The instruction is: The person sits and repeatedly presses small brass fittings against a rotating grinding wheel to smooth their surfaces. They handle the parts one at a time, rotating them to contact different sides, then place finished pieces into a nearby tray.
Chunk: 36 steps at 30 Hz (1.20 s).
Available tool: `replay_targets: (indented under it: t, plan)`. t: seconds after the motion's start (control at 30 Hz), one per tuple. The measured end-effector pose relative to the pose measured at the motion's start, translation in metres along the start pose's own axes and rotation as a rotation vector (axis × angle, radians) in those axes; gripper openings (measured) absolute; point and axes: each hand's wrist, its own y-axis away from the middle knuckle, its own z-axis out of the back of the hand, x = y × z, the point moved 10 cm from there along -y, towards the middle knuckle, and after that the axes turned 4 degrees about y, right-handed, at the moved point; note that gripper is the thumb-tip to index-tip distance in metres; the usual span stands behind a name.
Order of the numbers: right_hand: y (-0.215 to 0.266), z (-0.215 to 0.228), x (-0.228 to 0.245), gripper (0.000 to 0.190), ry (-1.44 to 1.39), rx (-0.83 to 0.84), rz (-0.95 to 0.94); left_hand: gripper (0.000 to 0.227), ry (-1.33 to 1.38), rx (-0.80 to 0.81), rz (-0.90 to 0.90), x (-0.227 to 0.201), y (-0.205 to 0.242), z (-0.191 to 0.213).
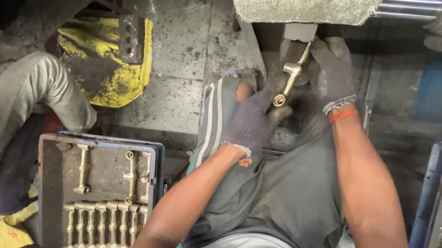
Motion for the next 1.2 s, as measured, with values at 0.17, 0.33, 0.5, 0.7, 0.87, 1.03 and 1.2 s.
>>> replay_targets:
  t: [0.17,0.33,0.5,0.7,0.87,1.03,1.2]
  plan:
    - [0.011,-0.014,0.037,0.008,0.870,0.047,0.451,0.051,0.249,0.023,0.100,0.010,0.000,0.000]
    - [0.004,0.012,0.005,0.020,0.095,-0.034,0.026,0.050,0.567,0.031,0.186,0.024,-0.003,-0.002]
    - [0.010,0.004,0.018,0.030,0.232,0.020,0.036,0.052,0.504,0.015,0.225,0.035,-0.009,0.009]
    - [0.026,0.007,0.029,0.037,0.347,0.051,0.052,0.048,0.319,-0.081,0.141,0.042,-0.023,0.031]
    - [0.039,0.009,0.023,0.037,0.275,0.087,0.060,0.045,0.526,-0.124,0.228,0.063,-0.035,0.035]
    - [0.045,0.004,0.022,0.032,0.156,0.102,0.121,0.047,0.556,-0.119,0.167,0.046,-0.049,0.037]
    - [0.073,0.012,0.037,0.028,0.052,0.054,0.150,0.049,0.145,-0.018,-0.278,-0.029,-0.029,0.051]
